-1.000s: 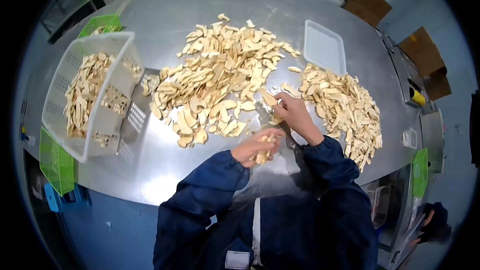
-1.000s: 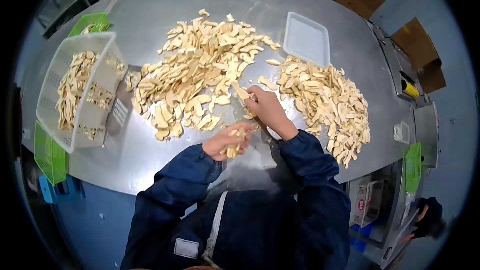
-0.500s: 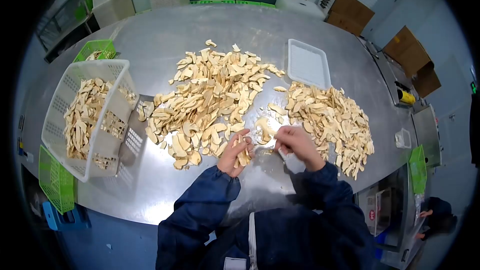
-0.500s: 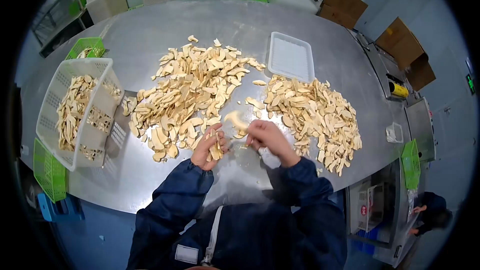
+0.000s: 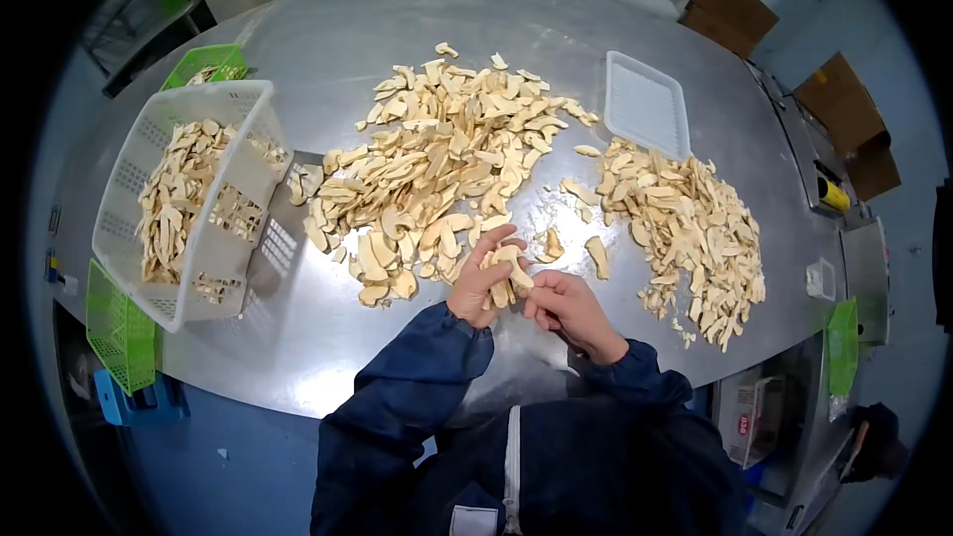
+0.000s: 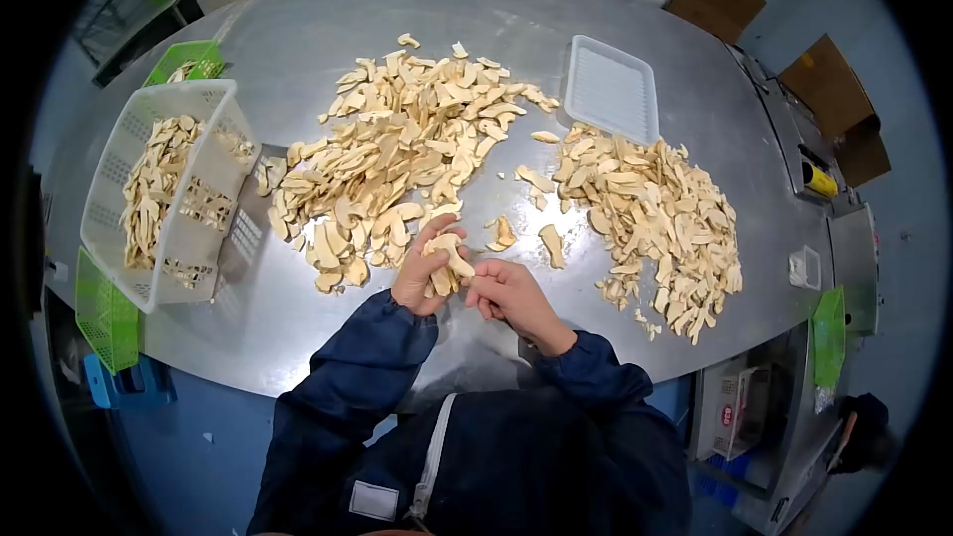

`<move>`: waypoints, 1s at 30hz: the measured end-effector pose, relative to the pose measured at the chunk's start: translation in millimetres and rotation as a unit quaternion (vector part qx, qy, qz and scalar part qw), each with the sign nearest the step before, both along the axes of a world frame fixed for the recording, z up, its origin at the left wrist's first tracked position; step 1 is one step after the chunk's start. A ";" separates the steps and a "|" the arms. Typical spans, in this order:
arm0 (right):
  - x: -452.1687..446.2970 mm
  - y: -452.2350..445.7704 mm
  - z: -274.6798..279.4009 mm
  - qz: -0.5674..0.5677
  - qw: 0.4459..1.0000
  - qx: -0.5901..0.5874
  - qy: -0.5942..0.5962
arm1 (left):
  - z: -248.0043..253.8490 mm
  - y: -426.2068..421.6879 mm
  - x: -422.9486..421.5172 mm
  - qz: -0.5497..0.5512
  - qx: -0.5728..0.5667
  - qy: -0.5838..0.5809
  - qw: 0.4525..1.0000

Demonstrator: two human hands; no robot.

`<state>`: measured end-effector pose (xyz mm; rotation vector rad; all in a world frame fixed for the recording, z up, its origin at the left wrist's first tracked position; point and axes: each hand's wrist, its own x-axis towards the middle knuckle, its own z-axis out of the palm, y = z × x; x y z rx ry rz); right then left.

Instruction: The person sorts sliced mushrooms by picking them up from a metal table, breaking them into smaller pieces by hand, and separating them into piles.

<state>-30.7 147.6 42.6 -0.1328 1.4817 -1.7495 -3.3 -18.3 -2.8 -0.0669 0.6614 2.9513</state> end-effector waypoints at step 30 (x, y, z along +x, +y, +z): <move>-79.7 38.0 1.4 0.007 0.796 0.418 0.437 | -7.2 5.9 -0.8 -0.098 0.060 -0.005 0.993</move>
